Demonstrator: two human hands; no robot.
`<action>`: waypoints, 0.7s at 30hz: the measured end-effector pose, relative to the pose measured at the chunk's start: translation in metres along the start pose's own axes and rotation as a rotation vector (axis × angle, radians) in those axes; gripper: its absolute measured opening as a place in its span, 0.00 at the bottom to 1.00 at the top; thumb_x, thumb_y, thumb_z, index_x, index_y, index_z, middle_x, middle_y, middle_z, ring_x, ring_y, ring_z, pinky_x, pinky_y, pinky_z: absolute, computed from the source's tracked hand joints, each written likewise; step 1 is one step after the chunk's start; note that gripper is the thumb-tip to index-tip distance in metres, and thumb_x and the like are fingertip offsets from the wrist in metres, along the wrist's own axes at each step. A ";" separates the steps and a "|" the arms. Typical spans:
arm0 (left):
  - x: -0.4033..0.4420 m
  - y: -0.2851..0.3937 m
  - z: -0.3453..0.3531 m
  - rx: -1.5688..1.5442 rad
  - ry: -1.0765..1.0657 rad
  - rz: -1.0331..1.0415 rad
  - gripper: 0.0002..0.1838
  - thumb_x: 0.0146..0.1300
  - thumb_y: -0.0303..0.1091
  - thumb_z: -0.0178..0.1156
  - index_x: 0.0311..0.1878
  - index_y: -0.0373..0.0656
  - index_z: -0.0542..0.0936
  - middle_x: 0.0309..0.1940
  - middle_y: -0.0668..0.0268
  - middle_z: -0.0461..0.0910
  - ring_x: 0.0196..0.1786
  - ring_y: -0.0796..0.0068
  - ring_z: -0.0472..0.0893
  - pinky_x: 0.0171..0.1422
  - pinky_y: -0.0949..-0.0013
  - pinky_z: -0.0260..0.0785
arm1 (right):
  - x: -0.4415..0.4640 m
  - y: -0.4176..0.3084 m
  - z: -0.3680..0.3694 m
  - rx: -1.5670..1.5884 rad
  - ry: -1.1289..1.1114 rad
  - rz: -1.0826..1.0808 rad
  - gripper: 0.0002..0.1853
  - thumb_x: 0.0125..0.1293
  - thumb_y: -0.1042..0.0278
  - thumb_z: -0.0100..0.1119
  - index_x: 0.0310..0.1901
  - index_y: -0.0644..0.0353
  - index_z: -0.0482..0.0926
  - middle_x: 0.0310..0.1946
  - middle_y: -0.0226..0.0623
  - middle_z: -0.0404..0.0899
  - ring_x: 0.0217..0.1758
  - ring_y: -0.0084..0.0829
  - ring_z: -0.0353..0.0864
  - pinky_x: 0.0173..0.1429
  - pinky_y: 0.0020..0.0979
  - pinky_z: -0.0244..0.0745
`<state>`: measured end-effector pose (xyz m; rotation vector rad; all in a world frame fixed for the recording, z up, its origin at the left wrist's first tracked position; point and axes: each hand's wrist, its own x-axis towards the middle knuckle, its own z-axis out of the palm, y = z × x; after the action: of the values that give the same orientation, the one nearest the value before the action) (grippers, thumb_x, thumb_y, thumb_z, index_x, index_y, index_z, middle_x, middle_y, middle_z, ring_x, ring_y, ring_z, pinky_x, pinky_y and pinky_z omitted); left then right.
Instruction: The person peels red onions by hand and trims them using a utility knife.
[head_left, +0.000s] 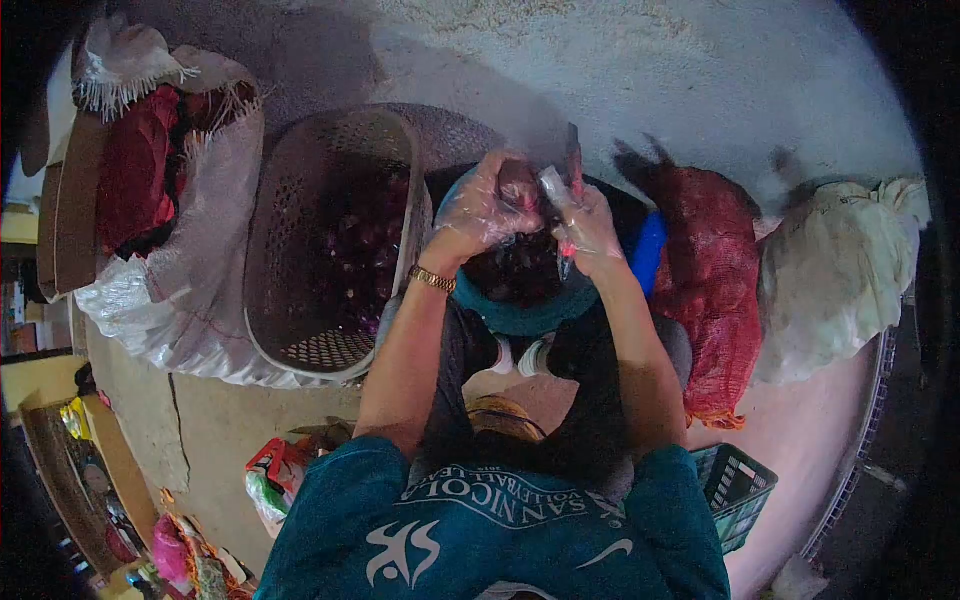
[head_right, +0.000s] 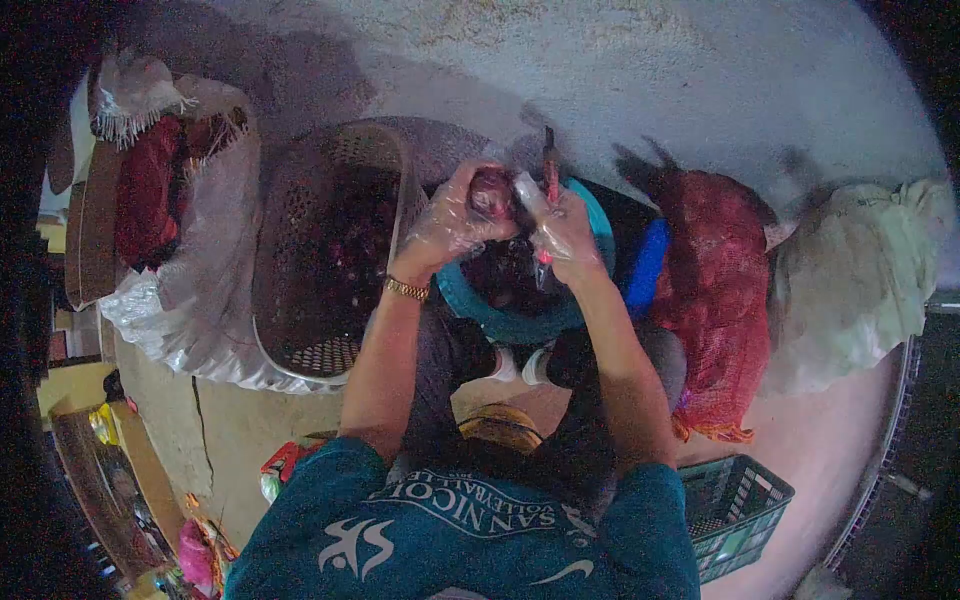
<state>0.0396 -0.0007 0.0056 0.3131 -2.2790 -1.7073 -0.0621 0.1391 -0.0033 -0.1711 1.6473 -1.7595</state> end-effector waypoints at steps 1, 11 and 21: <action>0.000 -0.004 0.001 0.044 0.007 0.052 0.41 0.42 0.29 0.78 0.61 0.44 0.67 0.46 0.67 0.75 0.48 0.75 0.75 0.57 0.68 0.70 | 0.000 0.000 -0.001 -0.025 -0.007 0.019 0.18 0.62 0.48 0.65 0.34 0.56 0.74 0.17 0.22 0.65 0.11 0.16 0.61 0.13 0.24 0.53; -0.008 0.001 -0.010 -0.186 -0.008 -0.099 0.43 0.40 0.30 0.77 0.61 0.44 0.64 0.46 0.63 0.76 0.49 0.71 0.75 0.56 0.67 0.68 | -0.007 -0.022 -0.001 0.034 -0.028 0.047 0.27 0.61 0.44 0.65 0.53 0.55 0.75 0.26 0.25 0.71 0.21 0.16 0.69 0.19 0.21 0.61; -0.005 -0.013 -0.015 -0.379 0.190 -0.086 0.42 0.45 0.24 0.74 0.61 0.42 0.59 0.49 0.64 0.71 0.51 0.72 0.74 0.56 0.67 0.71 | -0.003 -0.010 -0.021 -0.318 -0.096 -0.012 0.21 0.65 0.45 0.61 0.41 0.59 0.76 0.22 0.26 0.72 0.18 0.17 0.68 0.21 0.21 0.62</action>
<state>0.0493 -0.0157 -0.0032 0.4713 -1.7884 -2.0091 -0.0747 0.1571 0.0028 -0.4057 1.8488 -1.4639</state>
